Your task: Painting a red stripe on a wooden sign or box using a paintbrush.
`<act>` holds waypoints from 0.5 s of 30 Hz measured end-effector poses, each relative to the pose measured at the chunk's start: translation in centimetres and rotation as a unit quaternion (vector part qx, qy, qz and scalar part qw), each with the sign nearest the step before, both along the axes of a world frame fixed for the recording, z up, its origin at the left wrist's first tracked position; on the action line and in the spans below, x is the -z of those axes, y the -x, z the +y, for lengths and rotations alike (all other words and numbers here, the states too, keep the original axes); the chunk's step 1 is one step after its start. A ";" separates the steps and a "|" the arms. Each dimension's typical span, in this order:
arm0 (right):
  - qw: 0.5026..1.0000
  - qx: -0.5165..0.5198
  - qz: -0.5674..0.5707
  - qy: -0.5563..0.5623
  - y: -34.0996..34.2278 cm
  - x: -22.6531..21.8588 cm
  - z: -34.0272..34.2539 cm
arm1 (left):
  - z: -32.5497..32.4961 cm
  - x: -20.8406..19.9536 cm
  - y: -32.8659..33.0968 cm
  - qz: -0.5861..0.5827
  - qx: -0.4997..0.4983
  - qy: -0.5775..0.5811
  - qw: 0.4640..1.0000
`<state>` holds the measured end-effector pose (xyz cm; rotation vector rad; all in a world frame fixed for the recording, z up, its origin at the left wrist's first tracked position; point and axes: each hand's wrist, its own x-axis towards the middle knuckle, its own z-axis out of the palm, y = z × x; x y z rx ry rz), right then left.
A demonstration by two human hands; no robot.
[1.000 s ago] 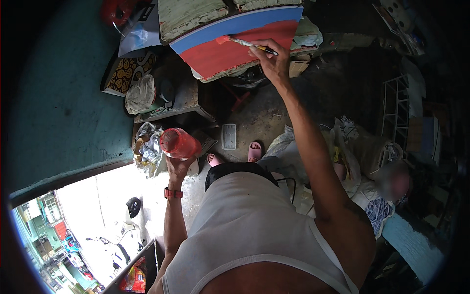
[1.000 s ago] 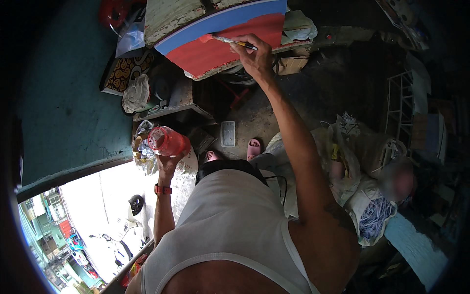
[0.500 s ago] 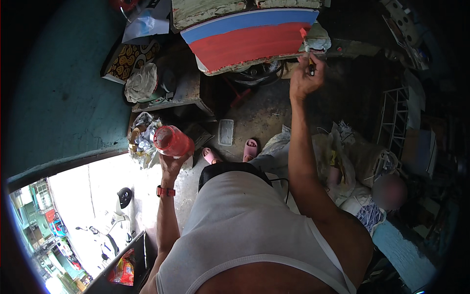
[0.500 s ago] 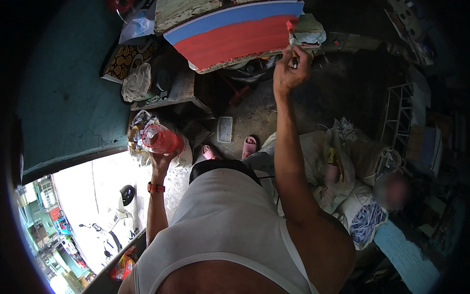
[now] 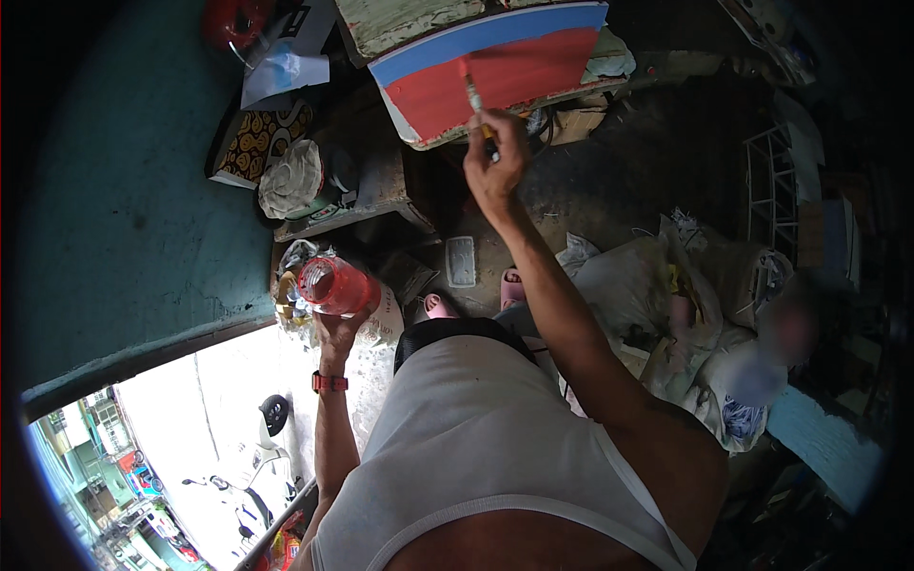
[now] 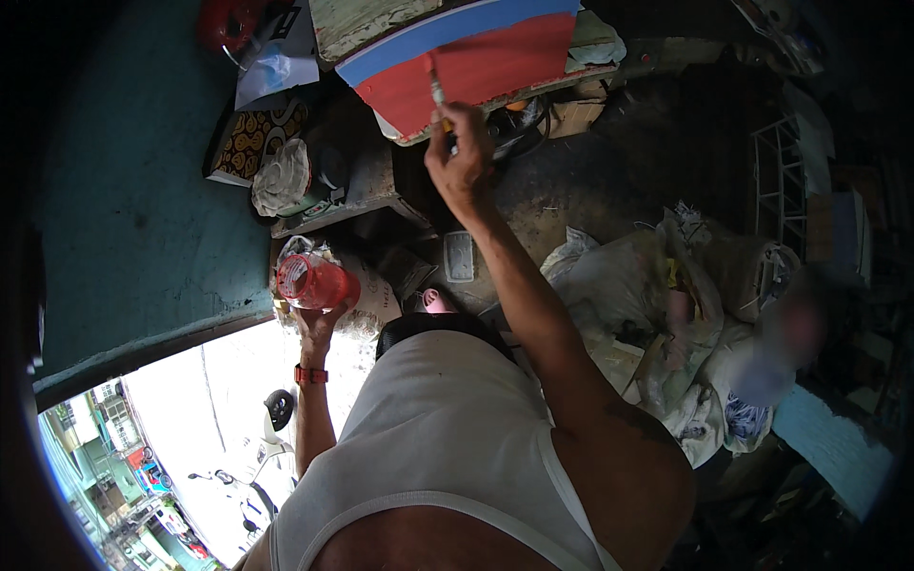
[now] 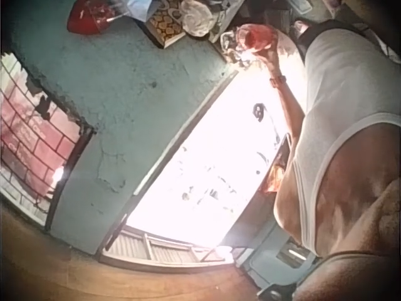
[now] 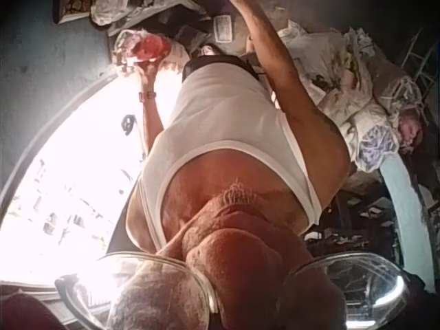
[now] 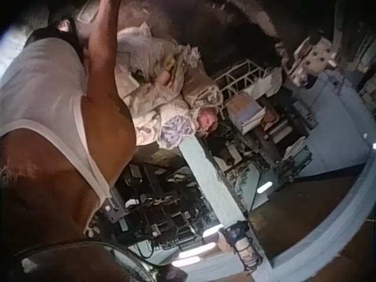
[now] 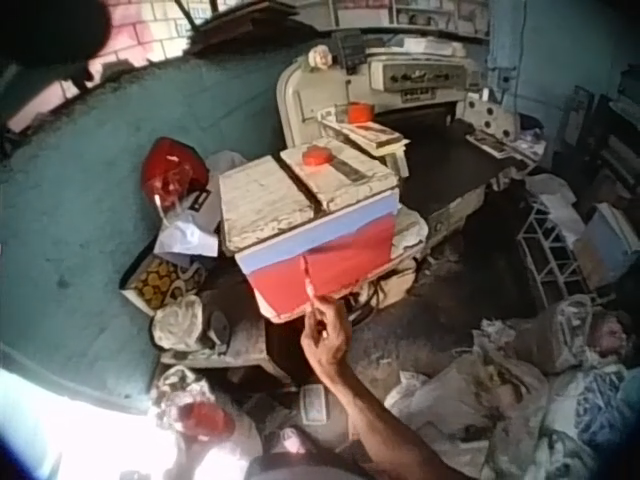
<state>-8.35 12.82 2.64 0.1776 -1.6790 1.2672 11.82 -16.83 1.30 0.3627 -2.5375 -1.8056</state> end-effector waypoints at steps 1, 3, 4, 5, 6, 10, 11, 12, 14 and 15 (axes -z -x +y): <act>0.996 0.029 -0.062 0.048 0.4 0.2 1.2 | -1.1 0.0 -0.5 -0.001 -0.002 0.002 1.000; 0.988 0.107 -0.028 0.103 3.2 1.8 5.1 | -2.2 0.2 0.0 0.004 0.023 0.028 0.999; 0.982 0.142 -0.023 0.122 3.8 1.8 5.8 | -2.7 0.1 0.2 0.004 0.028 0.030 0.999; 0.983 0.161 -0.019 0.089 4.2 2.0 5.5 | -2.7 -0.2 0.4 0.010 0.033 0.027 0.999; 0.983 0.172 -0.018 0.059 4.0 1.5 4.0 | -3.3 -0.2 0.2 0.014 0.032 0.027 0.999; 0.997 0.077 0.009 -0.022 1.1 0.4 -5.7 | -5.6 -0.3 0.3 0.003 0.063 0.050 0.997; 0.999 0.034 0.003 -0.027 0.0 0.4 -8.1 | -6.3 -0.1 0.3 0.001 0.072 0.063 0.995; 0.999 0.007 0.006 -0.042 -1.0 0.3 -10.2 | -6.9 0.1 0.3 0.000 0.079 0.076 0.994; 0.999 -0.013 0.013 -0.035 -2.4 0.0 -12.6 | -8.3 0.4 0.3 -0.004 0.081 0.051 0.995; 1.000 0.000 0.012 -0.020 -3.0 -0.2 -12.8 | -9.1 0.7 0.2 -0.009 0.077 0.023 0.997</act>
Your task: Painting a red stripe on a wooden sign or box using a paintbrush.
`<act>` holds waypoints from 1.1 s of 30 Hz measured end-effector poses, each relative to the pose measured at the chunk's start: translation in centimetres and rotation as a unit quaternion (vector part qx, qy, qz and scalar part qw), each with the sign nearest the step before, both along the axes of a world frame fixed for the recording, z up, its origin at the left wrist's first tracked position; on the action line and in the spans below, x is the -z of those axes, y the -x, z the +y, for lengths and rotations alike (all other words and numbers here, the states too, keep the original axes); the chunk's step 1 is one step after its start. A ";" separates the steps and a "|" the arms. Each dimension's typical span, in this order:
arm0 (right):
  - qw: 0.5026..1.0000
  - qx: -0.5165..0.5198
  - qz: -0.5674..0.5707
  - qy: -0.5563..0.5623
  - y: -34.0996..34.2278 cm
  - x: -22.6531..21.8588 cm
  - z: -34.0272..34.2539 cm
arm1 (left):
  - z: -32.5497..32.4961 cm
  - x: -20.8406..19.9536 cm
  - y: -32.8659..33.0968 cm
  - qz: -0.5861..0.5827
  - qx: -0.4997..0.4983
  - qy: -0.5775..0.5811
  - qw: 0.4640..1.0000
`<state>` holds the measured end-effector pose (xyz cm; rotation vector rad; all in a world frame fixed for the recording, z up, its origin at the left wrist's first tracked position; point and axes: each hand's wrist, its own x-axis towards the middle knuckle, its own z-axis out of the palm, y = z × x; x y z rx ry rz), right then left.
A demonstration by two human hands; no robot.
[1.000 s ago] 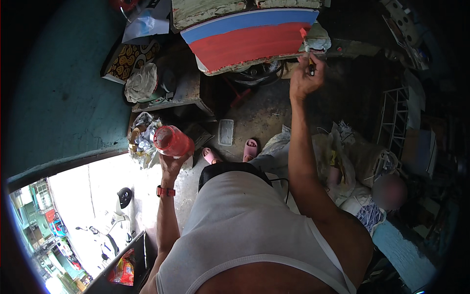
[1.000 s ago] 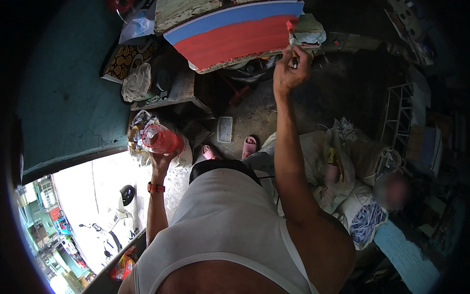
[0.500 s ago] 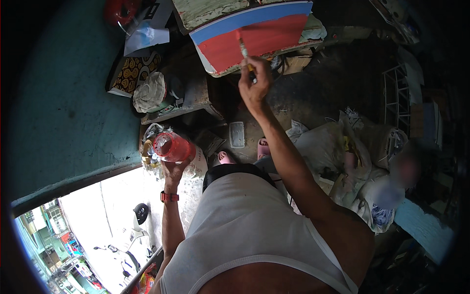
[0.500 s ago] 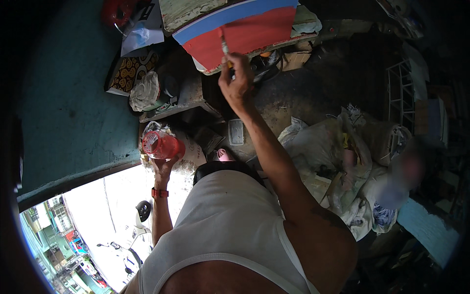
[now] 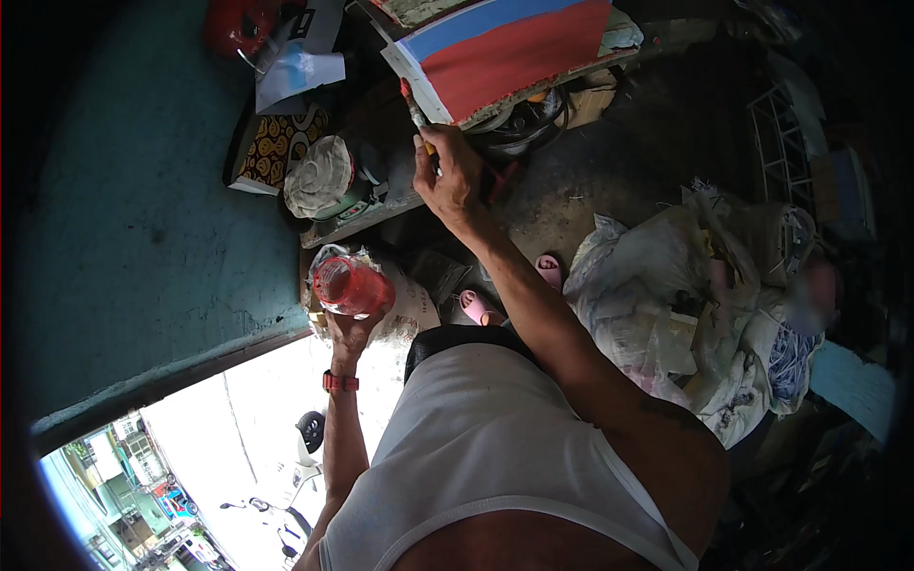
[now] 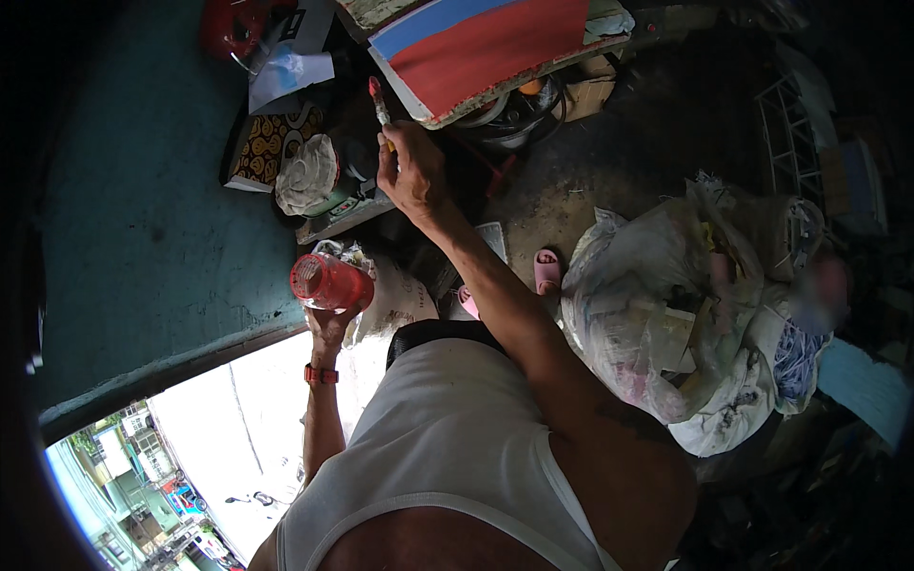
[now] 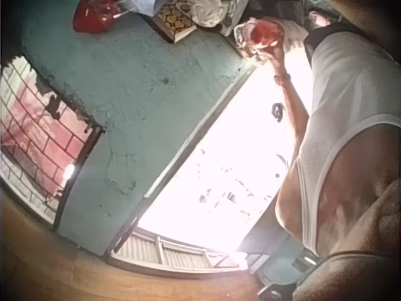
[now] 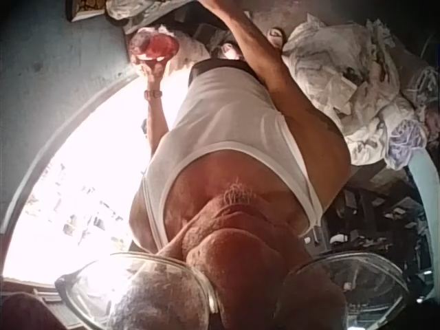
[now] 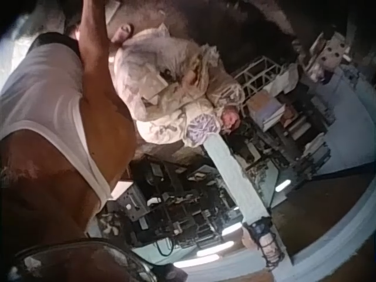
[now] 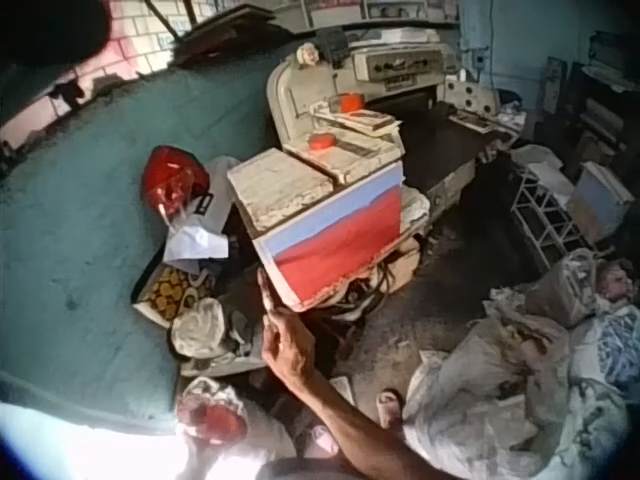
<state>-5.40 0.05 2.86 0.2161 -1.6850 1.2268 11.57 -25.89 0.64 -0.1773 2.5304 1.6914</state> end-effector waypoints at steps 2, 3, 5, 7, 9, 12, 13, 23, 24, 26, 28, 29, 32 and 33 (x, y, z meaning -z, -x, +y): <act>0.998 0.034 -0.008 0.046 -0.2 -0.4 1.4 | -1.4 0.6 -0.4 0.008 -0.009 -0.019 1.000; 0.995 0.083 -0.018 0.046 0.2 -0.8 2.5 | -2.1 0.9 -0.8 0.014 -0.022 -0.039 0.999; 0.988 0.129 -0.020 0.079 1.8 -0.8 5.0 | -3.4 1.4 -1.0 0.016 -0.012 -0.022 1.000; 0.984 0.149 -0.010 0.102 4.1 0.6 7.1 | -4.1 1.9 -1.2 0.023 0.005 -0.037 0.999; 0.986 0.158 -0.010 0.050 4.0 0.0 5.3 | -5.3 2.6 -2.2 0.020 -0.015 -0.053 0.998; 0.996 0.075 -0.015 0.055 2.0 0.5 1.0 | -6.6 3.9 -2.6 0.029 -0.011 -0.014 0.999; 0.996 0.061 -0.021 0.055 0.9 0.7 -0.1 | -6.7 3.8 -2.8 0.030 -0.014 -0.014 0.999; 0.998 0.007 -0.056 0.010 0.0 1.6 1.2 | -5.0 2.1 -1.2 0.013 0.010 -0.009 1.000; 0.999 0.011 -0.049 0.015 0.4 1.3 1.8 | -4.8 1.9 -1.0 0.012 0.013 -0.007 1.000; 0.999 0.031 -0.034 0.021 0.5 1.2 3.2 | -4.5 1.4 -0.6 0.012 0.017 -0.003 1.000; 0.997 0.046 -0.052 0.016 0.4 1.3 4.5 | -3.3 -0.4 0.0 0.027 0.014 0.031 0.999; 0.996 0.046 -0.082 -0.004 0.4 1.5 5.2 | -3.0 -1.1 0.1 0.045 0.017 0.070 0.996; 0.996 -0.015 -0.064 -0.054 1.0 1.8 5.5 | -3.9 0.7 0.1 0.035 -0.005 0.046 0.998; 0.994 -0.051 -0.067 -0.071 1.0 1.4 5.4 | -3.9 0.9 0.3 0.018 0.001 0.039 0.999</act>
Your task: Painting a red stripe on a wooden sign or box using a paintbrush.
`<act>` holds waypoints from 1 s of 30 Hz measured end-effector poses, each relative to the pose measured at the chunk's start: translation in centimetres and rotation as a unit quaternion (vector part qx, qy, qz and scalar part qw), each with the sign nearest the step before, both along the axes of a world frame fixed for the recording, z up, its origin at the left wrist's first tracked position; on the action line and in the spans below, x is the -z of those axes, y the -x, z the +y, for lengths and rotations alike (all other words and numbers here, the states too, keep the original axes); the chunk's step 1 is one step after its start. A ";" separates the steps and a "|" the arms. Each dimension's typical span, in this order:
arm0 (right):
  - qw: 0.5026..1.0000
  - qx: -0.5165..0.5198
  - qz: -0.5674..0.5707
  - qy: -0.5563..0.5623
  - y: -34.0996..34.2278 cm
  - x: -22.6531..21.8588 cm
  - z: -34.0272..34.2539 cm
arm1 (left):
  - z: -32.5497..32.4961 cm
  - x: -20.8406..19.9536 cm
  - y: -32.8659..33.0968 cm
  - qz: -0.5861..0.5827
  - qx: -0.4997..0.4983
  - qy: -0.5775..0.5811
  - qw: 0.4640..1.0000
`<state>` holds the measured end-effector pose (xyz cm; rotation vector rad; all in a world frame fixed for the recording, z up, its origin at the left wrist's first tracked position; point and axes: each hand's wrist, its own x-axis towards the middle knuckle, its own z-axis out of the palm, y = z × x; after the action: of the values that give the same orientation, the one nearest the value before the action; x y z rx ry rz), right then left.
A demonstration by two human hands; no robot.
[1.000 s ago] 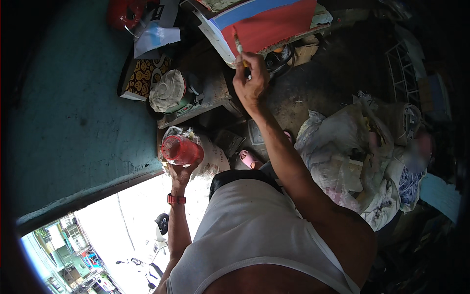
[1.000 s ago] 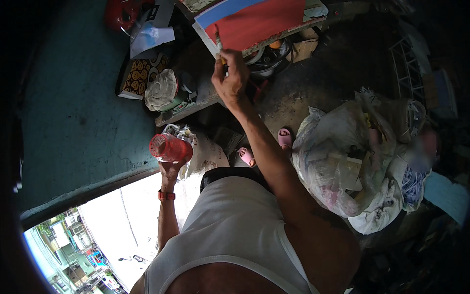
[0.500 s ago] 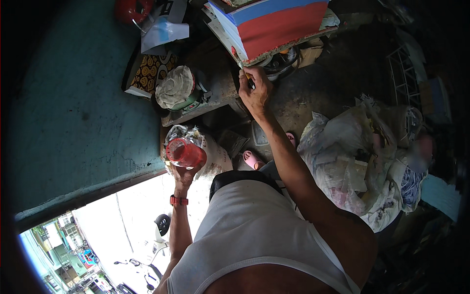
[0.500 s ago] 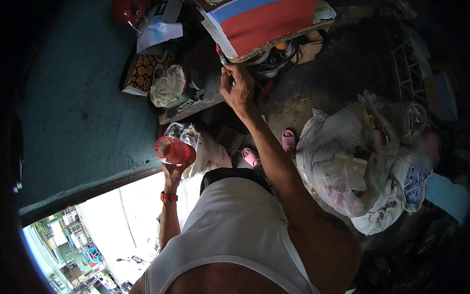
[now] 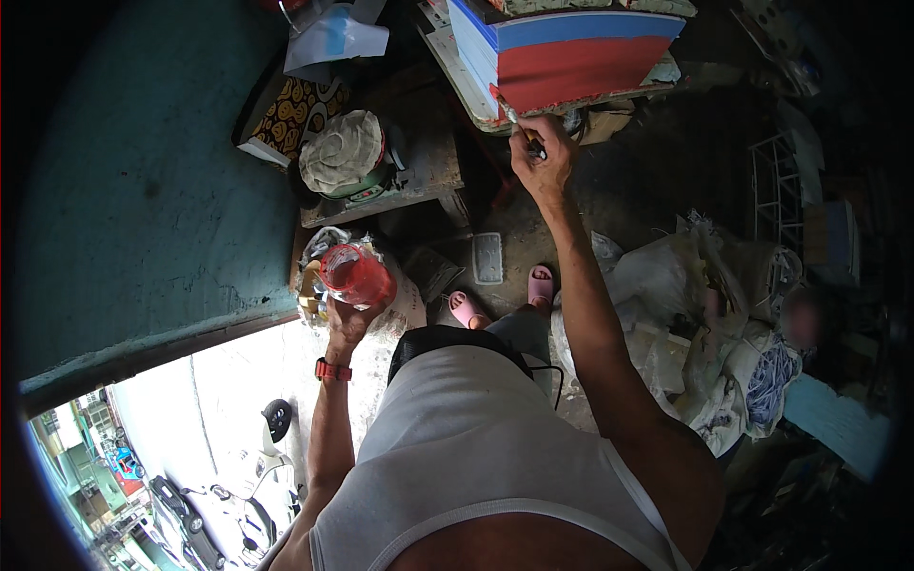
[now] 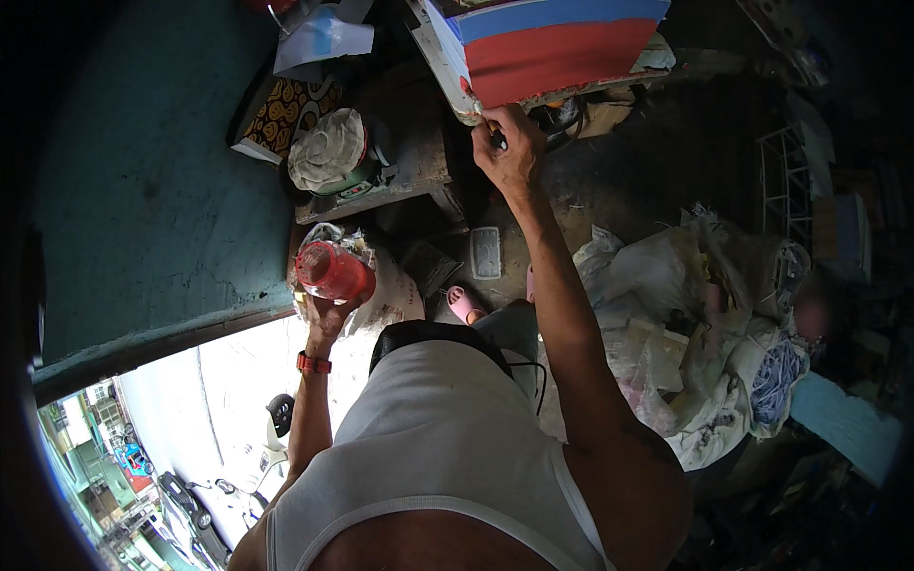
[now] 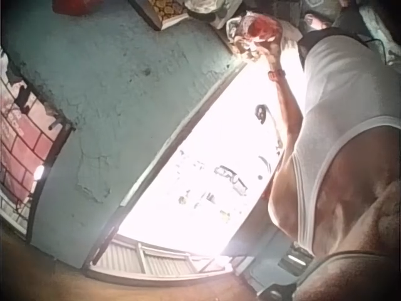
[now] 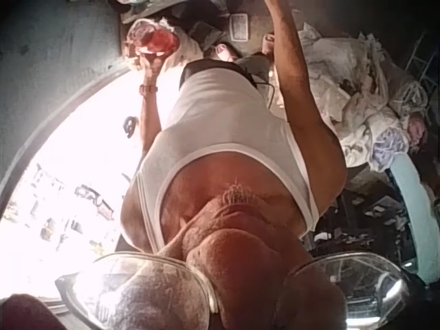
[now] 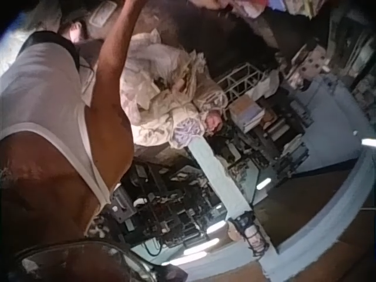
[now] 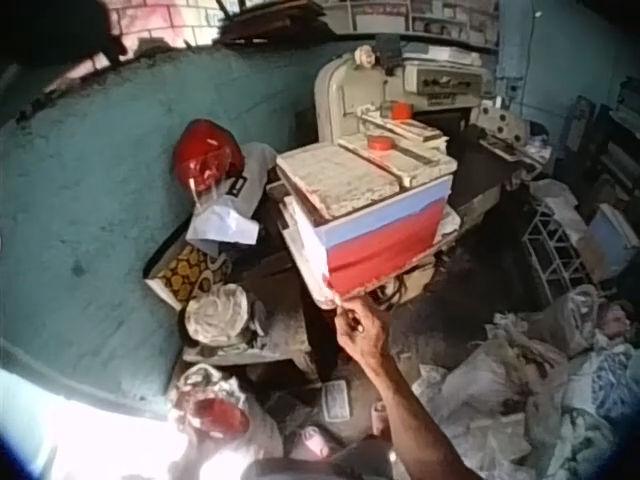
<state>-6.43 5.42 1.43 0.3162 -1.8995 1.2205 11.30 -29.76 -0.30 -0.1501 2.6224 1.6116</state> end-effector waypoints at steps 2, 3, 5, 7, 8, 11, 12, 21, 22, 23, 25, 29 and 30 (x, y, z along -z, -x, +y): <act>1.000 -0.008 0.020 -0.014 0.6 -0.2 -0.1 | 0.1 0.2 0.0 -0.001 -0.003 -0.011 1.000; 0.999 0.037 0.020 -0.018 0.5 -0.6 -0.1 | 0.2 0.1 0.0 -0.001 -0.006 -0.018 1.000; 0.992 0.113 0.053 -0.020 0.5 -1.0 0.2 | 0.4 -0.2 0.1 0.001 -0.008 -0.032 0.999; 0.989 0.142 0.042 -0.002 0.7 -1.0 0.2 | 0.6 -0.5 0.3 0.005 -0.006 -0.046 0.999; 0.985 0.172 0.031 0.017 0.7 -1.0 0.2 | 0.7 -0.6 0.5 0.005 -0.004 -0.046 0.999; 0.978 0.193 0.076 0.018 1.7 -0.6 -2.1 | 0.7 -0.6 0.9 0.003 -0.001 -0.044 0.999; 0.977 0.198 0.080 0.012 1.8 -0.3 -2.9 | 0.5 -0.6 1.0 -0.008 0.016 -0.036 0.999; 0.993 0.091 0.077 0.014 -0.2 -0.1 -7.6 | 0.4 -0.4 1.8 -0.002 0.021 -0.072 0.997; 0.993 0.093 0.078 0.013 -0.8 0.0 -7.3 | 0.3 -0.4 1.8 -0.005 0.024 -0.057 0.998; 0.995 0.073 0.062 0.032 -1.5 0.0 -7.0 | 0.1 -0.4 1.6 -0.004 0.024 -0.058 0.998; 0.996 0.037 0.015 0.076 -2.6 0.3 -5.5 | -0.2 0.0 1.4 -0.012 0.012 -0.084 0.996; 0.964 -0.094 -0.103 0.225 -3.0 0.3 0.0 | -0.7 0.0 0.4 0.001 0.020 0.039 0.999; 0.957 -0.112 -0.114 0.240 -2.5 -0.2 1.9 | -0.3 -0.1 0.4 0.003 0.021 0.037 0.999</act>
<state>-3.94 7.28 1.61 0.1334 -1.7117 1.8914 10.87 -30.10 -0.25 -0.0937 2.6717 1.5059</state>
